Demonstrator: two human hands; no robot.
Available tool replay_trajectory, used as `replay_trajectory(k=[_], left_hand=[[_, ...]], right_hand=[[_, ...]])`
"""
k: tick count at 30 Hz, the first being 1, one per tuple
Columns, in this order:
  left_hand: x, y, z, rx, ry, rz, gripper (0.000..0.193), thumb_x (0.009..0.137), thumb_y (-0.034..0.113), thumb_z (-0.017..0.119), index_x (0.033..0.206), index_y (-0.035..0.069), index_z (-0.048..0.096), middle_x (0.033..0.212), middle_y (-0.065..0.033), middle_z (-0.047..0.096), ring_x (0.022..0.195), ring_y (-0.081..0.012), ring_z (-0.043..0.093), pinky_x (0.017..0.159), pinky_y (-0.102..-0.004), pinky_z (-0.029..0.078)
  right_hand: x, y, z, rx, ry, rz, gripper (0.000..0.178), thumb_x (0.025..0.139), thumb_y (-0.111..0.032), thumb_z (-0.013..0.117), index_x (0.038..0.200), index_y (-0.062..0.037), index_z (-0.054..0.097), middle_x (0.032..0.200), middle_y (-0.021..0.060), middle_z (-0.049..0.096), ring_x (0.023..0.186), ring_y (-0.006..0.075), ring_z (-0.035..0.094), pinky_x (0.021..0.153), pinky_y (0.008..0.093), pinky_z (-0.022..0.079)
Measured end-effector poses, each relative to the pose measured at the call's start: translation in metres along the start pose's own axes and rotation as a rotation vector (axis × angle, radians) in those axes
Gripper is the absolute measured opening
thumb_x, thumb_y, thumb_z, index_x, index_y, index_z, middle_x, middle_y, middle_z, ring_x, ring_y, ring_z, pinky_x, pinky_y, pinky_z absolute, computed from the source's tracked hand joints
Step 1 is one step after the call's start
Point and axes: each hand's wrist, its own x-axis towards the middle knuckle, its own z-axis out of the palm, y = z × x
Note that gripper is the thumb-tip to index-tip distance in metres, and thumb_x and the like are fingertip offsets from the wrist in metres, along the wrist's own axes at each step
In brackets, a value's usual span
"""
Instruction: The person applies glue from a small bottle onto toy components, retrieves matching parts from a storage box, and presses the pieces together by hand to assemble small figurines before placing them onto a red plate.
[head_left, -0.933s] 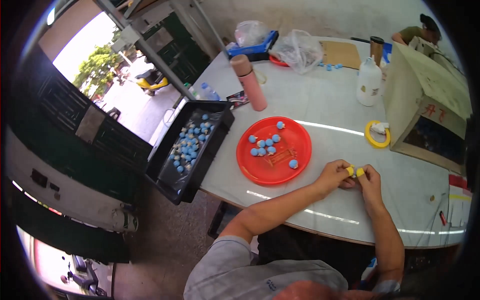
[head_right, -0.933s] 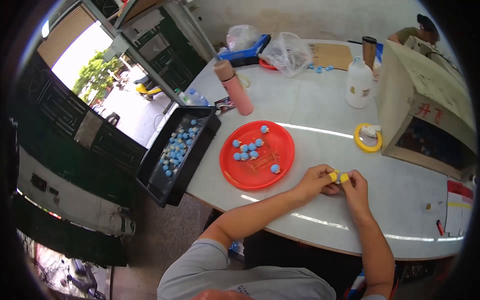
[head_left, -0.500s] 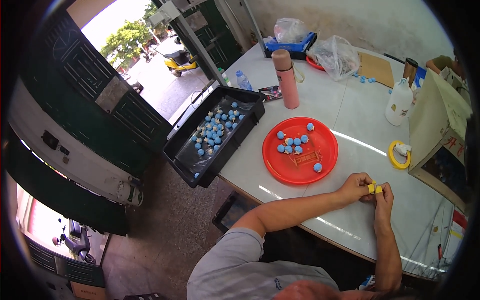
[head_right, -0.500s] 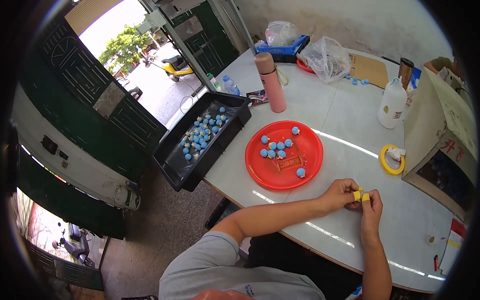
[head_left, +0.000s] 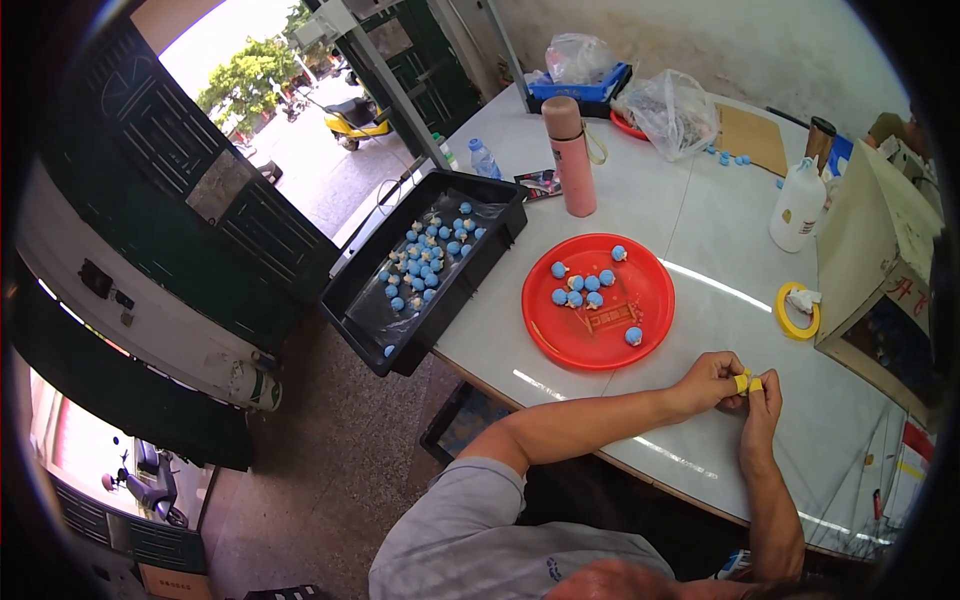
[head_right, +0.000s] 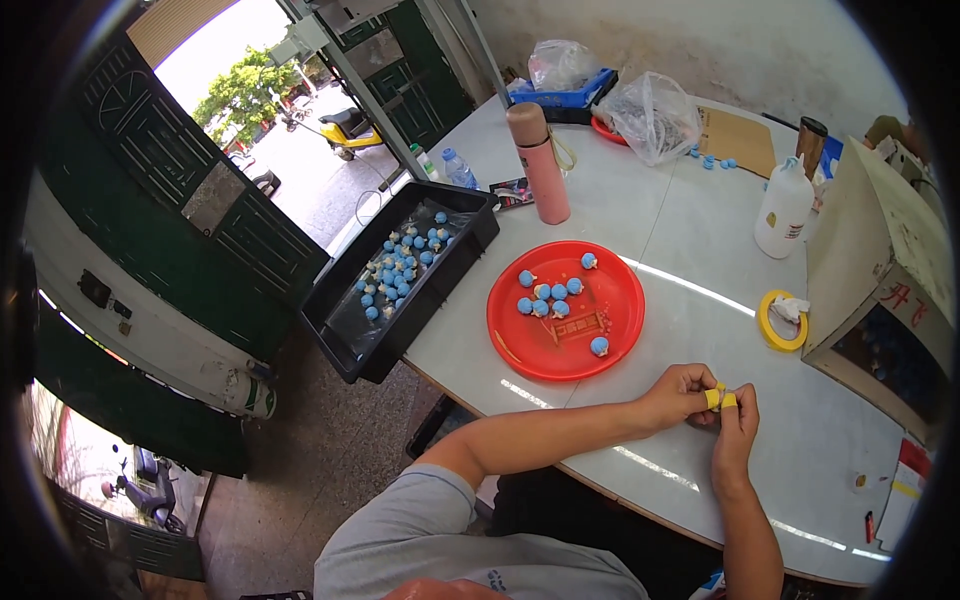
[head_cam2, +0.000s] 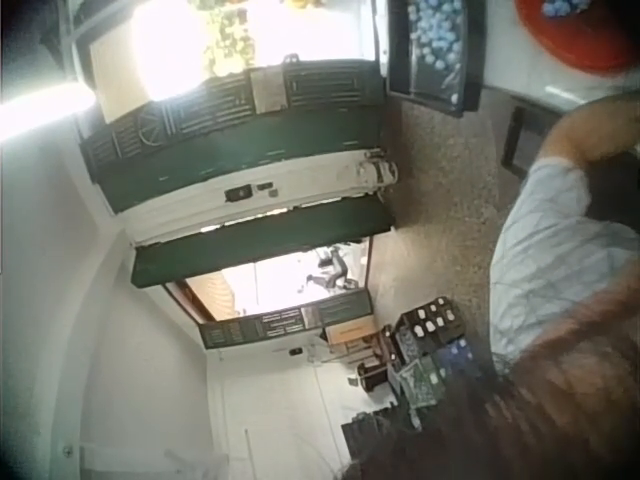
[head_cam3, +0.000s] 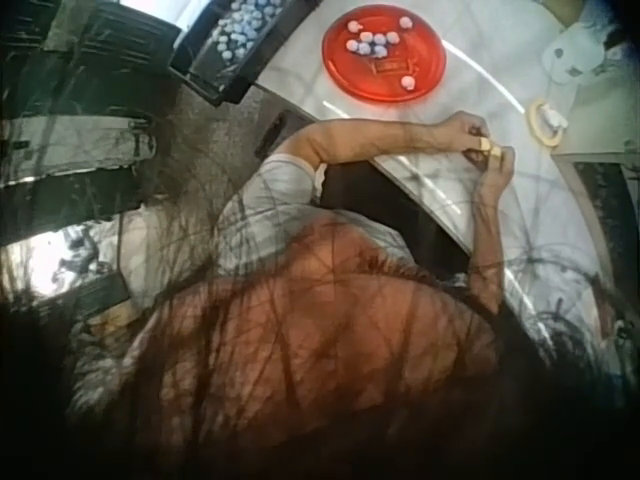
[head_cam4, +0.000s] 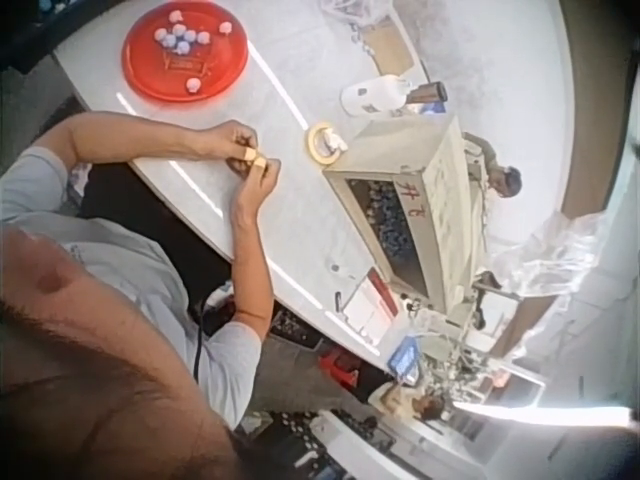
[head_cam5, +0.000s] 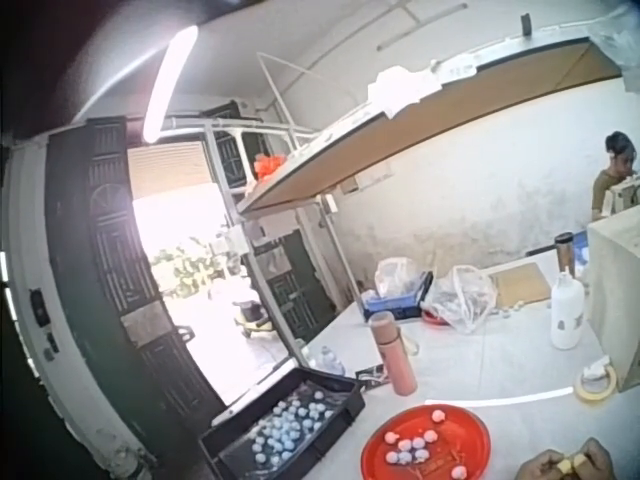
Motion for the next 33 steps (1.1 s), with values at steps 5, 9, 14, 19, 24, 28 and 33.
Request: replay_trajectory(k=[5,9,14,19,24,28,33], left_hand=[[-0.001,0.0,0.002,0.003,0.002,-0.011,0.01,0.092,0.013,0.061,0.094,0.005,0.056,0.082,-0.0032,0.063,0.069,-0.0081,0.06,0.062,-0.0216,0.049],[0.001,0.0,0.0,0.0,-0.004,-0.015,0.01,0.092,0.014,0.061,0.094,0.005,0.056,0.082,-0.003,0.063,0.07,-0.0081,0.061,0.062,-0.0213,0.049],[0.0,0.0,-0.001,-0.004,-0.002,-0.021,0.01,0.092,0.013,0.061,0.094,0.005,0.056,0.083,-0.0027,0.063,0.07,-0.0078,0.06,0.062,-0.0211,0.049],[-0.003,0.0,-0.001,-0.006,0.015,-0.012,0.009,0.092,0.012,0.061,0.094,0.005,0.056,0.082,-0.0025,0.063,0.07,-0.0077,0.06,0.063,-0.0215,0.05],[0.005,0.0,0.007,-0.005,-0.033,-0.038,0.013,0.092,0.014,0.063,0.096,0.004,0.056,0.085,-0.0044,0.063,0.072,-0.009,0.061,0.065,-0.0226,0.052],[0.003,-0.001,-0.013,0.019,0.053,0.062,0.019,0.092,0.013,0.063,0.103,-0.001,0.056,0.094,-0.0102,0.064,0.082,-0.0152,0.064,0.072,-0.0283,0.056],[0.003,0.009,-0.006,0.18,0.188,0.238,0.028,0.091,0.01,0.064,0.11,-0.006,0.053,0.105,-0.0135,0.062,0.094,-0.0176,0.064,0.081,-0.0292,0.054]], right_hand=[[-0.002,0.002,-0.001,0.021,-0.001,0.017,0.018,0.097,-0.012,0.044,0.08,-0.0104,0.037,0.077,-0.0034,0.038,0.072,0.0055,0.036,0.067,0.021,0.034],[0.0,0.001,-0.001,0.019,0.008,0.021,0.018,0.096,-0.012,0.044,0.08,-0.0104,0.037,0.076,-0.0034,0.038,0.072,0.0054,0.036,0.066,0.0211,0.034],[-0.001,-0.001,0.003,0.027,0.016,0.022,0.017,0.095,-0.011,0.043,0.079,-0.01,0.037,0.076,-0.0034,0.038,0.072,0.0054,0.036,0.066,0.0213,0.034],[-0.001,0.001,0.004,0.016,0.028,-0.003,0.018,0.095,-0.011,0.044,0.079,-0.01,0.037,0.076,-0.0033,0.039,0.071,0.0055,0.036,0.066,0.0215,0.034],[-0.004,0.001,-0.008,-0.023,0.088,-0.037,0.018,0.095,-0.012,0.046,0.079,-0.0096,0.039,0.075,-0.0035,0.039,0.071,0.0054,0.037,0.064,0.0211,0.034],[0.005,-0.003,0.012,0.039,0.04,-0.026,0.012,0.096,-0.012,0.051,0.086,-0.0056,0.048,0.081,0.0003,0.051,0.075,0.0065,0.049,0.066,0.022,0.043],[0.009,-0.002,0.007,0.137,0.102,0.001,0.012,0.095,-0.01,0.052,0.103,-0.0012,0.051,0.088,0.0037,0.057,0.076,0.0075,0.054,0.067,0.0221,0.046]])
